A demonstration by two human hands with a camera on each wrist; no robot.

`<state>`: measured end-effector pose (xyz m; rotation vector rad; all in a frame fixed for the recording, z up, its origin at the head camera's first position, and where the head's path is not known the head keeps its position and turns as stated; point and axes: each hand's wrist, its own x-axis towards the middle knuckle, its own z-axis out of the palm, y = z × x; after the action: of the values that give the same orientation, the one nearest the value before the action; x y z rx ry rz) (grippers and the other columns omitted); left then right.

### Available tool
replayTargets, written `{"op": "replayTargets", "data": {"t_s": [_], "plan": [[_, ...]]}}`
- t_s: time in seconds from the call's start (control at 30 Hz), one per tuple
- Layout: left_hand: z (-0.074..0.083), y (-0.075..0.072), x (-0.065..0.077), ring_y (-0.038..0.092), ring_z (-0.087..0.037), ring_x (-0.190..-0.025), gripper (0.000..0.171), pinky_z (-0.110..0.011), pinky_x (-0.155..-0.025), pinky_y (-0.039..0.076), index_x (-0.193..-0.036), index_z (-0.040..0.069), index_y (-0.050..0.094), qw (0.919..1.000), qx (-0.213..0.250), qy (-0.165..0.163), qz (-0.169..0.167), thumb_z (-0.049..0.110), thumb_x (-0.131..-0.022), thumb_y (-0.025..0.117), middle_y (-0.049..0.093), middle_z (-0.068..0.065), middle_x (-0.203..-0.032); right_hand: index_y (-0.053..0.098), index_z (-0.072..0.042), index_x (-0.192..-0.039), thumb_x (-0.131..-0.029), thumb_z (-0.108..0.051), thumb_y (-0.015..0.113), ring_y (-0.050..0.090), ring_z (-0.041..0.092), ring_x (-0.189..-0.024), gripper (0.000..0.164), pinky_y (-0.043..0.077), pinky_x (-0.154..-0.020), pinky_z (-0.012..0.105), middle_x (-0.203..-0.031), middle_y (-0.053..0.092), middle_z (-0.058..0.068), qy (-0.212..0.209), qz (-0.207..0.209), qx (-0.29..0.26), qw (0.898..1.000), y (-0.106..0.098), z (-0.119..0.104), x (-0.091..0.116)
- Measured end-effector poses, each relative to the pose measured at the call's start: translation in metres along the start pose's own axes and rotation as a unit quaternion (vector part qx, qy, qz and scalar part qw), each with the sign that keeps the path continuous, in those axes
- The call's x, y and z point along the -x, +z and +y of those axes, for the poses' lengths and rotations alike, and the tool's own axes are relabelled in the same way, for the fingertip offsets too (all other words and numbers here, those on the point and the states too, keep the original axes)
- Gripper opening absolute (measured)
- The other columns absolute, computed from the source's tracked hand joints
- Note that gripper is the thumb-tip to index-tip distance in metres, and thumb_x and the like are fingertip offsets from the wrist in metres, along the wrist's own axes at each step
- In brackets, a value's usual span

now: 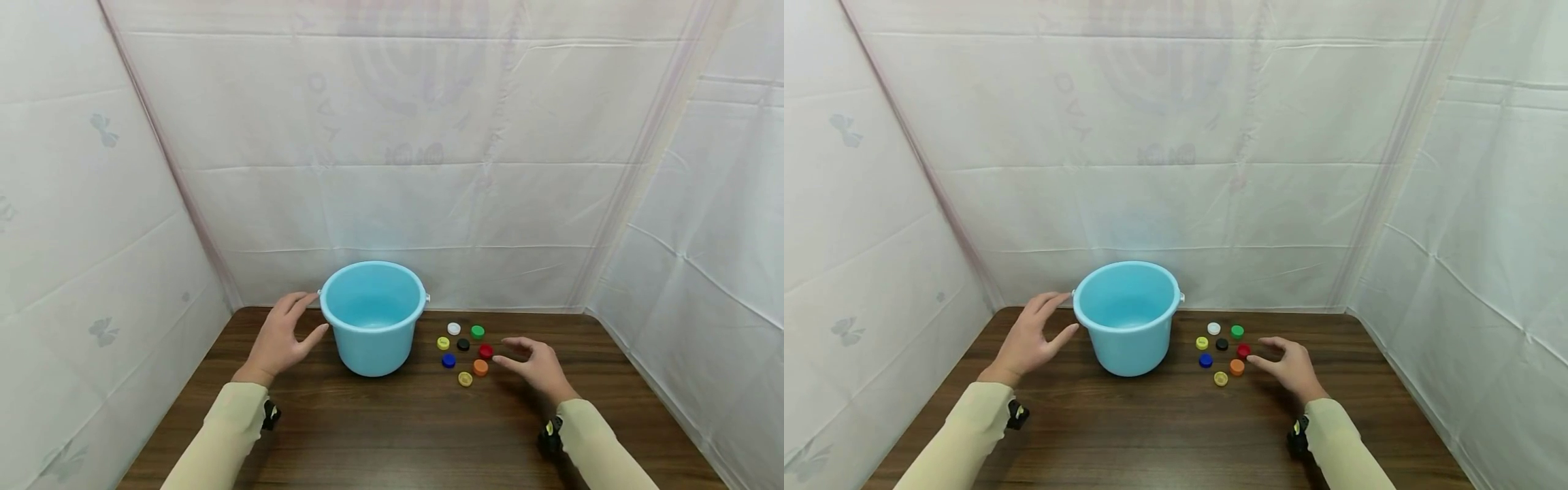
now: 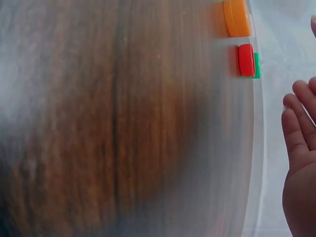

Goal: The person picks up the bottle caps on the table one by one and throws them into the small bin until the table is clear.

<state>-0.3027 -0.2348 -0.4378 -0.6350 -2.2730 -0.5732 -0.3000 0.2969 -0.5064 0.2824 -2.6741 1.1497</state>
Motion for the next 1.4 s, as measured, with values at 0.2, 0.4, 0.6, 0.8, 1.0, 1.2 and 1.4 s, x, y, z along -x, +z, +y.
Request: {"op": "replayTargets", "data": {"t_s": [0.2, 0.4, 0.6, 0.8, 1.0, 1.2, 1.4], "plan": [[0.011, 0.002, -0.004, 0.055, -0.032, -0.126, 0.062, -0.058, -0.103, 0.050, -0.140, 0.013, 0.060, 0.9997, 0.020, 0.015, -0.004, 0.031, -0.085, 0.082, 0.058, -0.012, -0.134, 0.074, -0.010, -0.122, -0.085, -0.047, 0.083, 0.068, 0.033, -0.116, 0.053, 0.056, -0.098, 0.054, -0.123, 0.074, 0.010, 0.002, -0.010, -0.002, 1.000, 0.005, -0.005, -0.001], [0.021, 0.004, -0.006, 0.053, -0.033, -0.128, 0.062, -0.059, -0.104, 0.049, -0.140, 0.014, 0.061, 0.9988, 0.035, 0.034, -0.007, 0.031, -0.084, 0.083, 0.057, -0.012, -0.136, 0.076, -0.011, -0.119, -0.084, -0.048, 0.084, 0.070, 0.029, -0.112, 0.052, 0.058, -0.096, 0.050, -0.119, 0.076, 0.006, 0.006, -0.025, -0.014, 1.000, 0.011, -0.007, -0.002], [0.027, 0.006, -0.009, 0.053, -0.033, -0.128, 0.059, -0.059, -0.105, 0.047, -0.136, 0.014, 0.064, 0.9973, 0.048, 0.055, -0.005, 0.032, -0.084, 0.084, 0.059, -0.011, -0.133, 0.078, -0.013, -0.114, -0.083, -0.044, 0.085, 0.072, 0.025, -0.107, 0.044, 0.059, -0.094, 0.049, -0.113, 0.077, 0.002, -0.005, -0.026, -0.007, 1.000, 0.015, -0.007, -0.003], [0.032, 0.009, -0.013, 0.053, -0.033, -0.128, 0.052, -0.059, -0.107, 0.045, -0.129, 0.013, 0.068, 0.9952, 0.061, 0.075, -0.006, 0.032, -0.084, 0.085, 0.061, -0.011, -0.130, 0.078, -0.013, -0.115, -0.084, -0.041, 0.085, 0.071, 0.026, -0.110, 0.042, 0.057, -0.097, 0.051, -0.115, 0.077, 0.003, 0.003, -0.039, -0.011, 0.999, 0.017, -0.010, -0.003], [0.035, 0.012, -0.015, 0.053, -0.032, -0.127, 0.043, -0.060, -0.114, 0.039, -0.123, 0.016, 0.072, 0.9936, 0.073, 0.085, -0.013, 0.033, -0.085, 0.084, 0.063, -0.012, -0.126, 0.077, -0.014, -0.114, -0.084, -0.038, 0.085, 0.072, 0.022, -0.106, 0.039, 0.059, -0.093, 0.045, -0.113, 0.077, 0.004, 0.008, -0.054, -0.019, 0.998, 0.020, -0.011, -0.004], [0.038, 0.014, -0.016, 0.054, -0.031, -0.124, 0.038, -0.062, -0.116, 0.038, -0.118, 0.016, 0.074, 0.9935, 0.071, 0.089, -0.008, 0.035, -0.086, 0.084, 0.065, -0.010, -0.122, 0.078, -0.012, -0.113, -0.083, -0.038, 0.087, 0.072, 0.021, -0.103, 0.041, 0.060, -0.090, 0.038, -0.112, 0.077, 0.004, 0.009, -0.060, -0.017, 0.998, 0.023, -0.011, -0.004], [0.040, 0.015, -0.017, 0.056, -0.032, -0.119, 0.031, -0.063, -0.113, 0.039, -0.108, 0.016, 0.076, 0.9931, 0.072, 0.093, -0.002, 0.036, -0.086, 0.084, 0.065, -0.008, -0.116, 0.077, -0.011, -0.114, -0.083, -0.036, 0.087, 0.072, 0.021, -0.103, 0.041, 0.061, -0.089, 0.036, -0.112, 0.077, 0.005, 0.010, -0.065, -0.016, 0.998, 0.027, -0.010, -0.005]]}}
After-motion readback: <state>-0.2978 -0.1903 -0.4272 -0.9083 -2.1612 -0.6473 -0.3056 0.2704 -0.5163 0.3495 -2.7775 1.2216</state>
